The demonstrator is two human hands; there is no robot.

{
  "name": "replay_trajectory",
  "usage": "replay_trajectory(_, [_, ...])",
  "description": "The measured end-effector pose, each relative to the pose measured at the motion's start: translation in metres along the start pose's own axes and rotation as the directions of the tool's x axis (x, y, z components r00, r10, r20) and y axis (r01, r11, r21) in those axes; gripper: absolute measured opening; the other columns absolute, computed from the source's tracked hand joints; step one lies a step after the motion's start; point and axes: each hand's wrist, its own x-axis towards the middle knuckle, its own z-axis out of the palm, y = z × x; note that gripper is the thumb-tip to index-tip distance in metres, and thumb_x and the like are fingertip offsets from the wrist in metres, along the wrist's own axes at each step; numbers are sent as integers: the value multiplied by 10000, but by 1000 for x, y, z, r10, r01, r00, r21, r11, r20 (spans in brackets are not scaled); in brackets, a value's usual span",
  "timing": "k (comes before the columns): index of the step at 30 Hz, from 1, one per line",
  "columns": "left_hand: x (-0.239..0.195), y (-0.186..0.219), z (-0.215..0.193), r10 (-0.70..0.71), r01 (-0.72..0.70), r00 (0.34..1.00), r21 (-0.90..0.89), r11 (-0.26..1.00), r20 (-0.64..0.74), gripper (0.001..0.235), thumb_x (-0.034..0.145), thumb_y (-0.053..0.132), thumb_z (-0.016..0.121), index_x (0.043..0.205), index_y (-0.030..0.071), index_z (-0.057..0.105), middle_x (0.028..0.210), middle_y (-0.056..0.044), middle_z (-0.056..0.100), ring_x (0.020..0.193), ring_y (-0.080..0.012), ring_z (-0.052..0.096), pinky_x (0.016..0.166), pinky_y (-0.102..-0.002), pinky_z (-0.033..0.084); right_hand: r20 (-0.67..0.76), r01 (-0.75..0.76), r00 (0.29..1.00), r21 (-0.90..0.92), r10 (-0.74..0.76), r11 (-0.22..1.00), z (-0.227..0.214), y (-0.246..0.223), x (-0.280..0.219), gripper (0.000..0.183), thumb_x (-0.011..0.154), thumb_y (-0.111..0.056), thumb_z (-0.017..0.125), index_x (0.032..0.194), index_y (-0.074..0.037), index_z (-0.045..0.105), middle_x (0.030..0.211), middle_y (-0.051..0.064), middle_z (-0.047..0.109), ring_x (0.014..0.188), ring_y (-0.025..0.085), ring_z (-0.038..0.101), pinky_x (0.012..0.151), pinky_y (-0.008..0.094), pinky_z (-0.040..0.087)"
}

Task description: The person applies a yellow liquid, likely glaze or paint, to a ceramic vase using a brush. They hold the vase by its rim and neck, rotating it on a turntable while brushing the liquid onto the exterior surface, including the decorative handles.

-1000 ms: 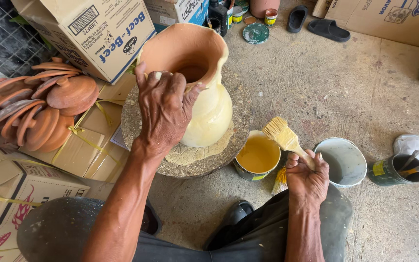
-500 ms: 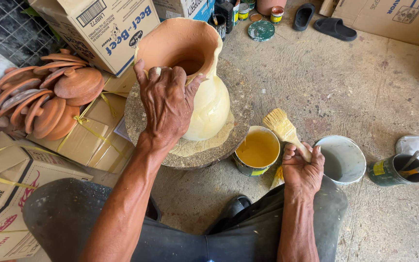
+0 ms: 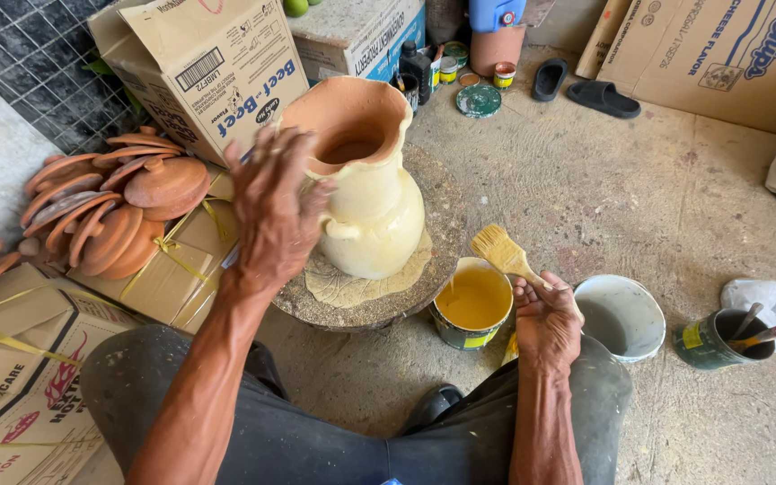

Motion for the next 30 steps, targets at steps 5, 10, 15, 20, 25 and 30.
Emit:
replay_trajectory(5, [-58, -13, -16, -299, 286, 942, -102, 953, -150, 610, 1179, 487, 317, 1396, -29, 561, 1329, -229, 644, 1261, -357, 588, 1144, -514, 398, 219, 101, 974, -212, -54, 972, 68, -1, -35, 170, 923, 64, 569, 1078, 118, 618, 979, 243, 672, 837, 317, 717, 813, 397, 621])
replay_trajectory(10, [-155, -38, 44, -595, 598, 798, -4, 802, 93, 611, 1141, 445, 413, 1375, -98, 567, 1194, -317, 653, 1036, -392, 637, 896, -513, 513, 455, 90, 890, -214, 17, 973, 141, 35, -70, 201, 846, 49, 559, 1000, 103, 677, 967, 233, 727, 782, 282, 744, 706, 374, 633])
replay_trajectory(15, [-234, -53, 88, -677, 641, 451, 317, 699, 582, 724, 1000, 566, 470, 1372, -52, 538, 1251, -271, 650, 1046, -356, 678, 870, -551, 572, 470, 143, 883, -280, 6, 949, 173, 39, -31, 163, 852, 91, 583, 981, 118, 680, 921, 245, 716, 788, 293, 730, 754, 392, 655])
replay_trajectory(20, [-263, -58, 112, -580, 449, 249, 438, 779, 776, 1067, 916, 676, 560, 1591, -80, 228, 1462, -315, 467, 1293, -424, 550, 1010, -784, 368, 357, 260, 914, -157, -191, 953, 184, 28, -14, 78, 932, 42, 587, 985, 47, 644, 897, 164, 718, 772, 250, 741, 727, 340, 643])
replay_trajectory(25, [-267, -57, 116, -563, 278, 267, 497, 822, 782, 1026, 897, 700, 577, 1528, -63, 311, 1592, -341, 247, 1391, -560, 358, 974, -791, 368, 626, 694, 709, -537, -325, 479, 190, 62, -82, 139, 1027, -149, 594, 1034, -22, 652, 1006, 118, 696, 853, 169, 726, 723, 289, 618])
replay_trajectory(30, [-266, -57, 110, -539, 237, 254, 488, 840, 803, 935, 917, 707, 548, 1458, -43, 405, 1590, -354, 269, 1416, -554, 350, 986, -765, 388, 603, 526, 776, -454, -187, 719, 187, 63, -125, 276, 832, -150, 565, 1026, 3, 688, 970, 115, 678, 804, 157, 710, 652, 287, 649])
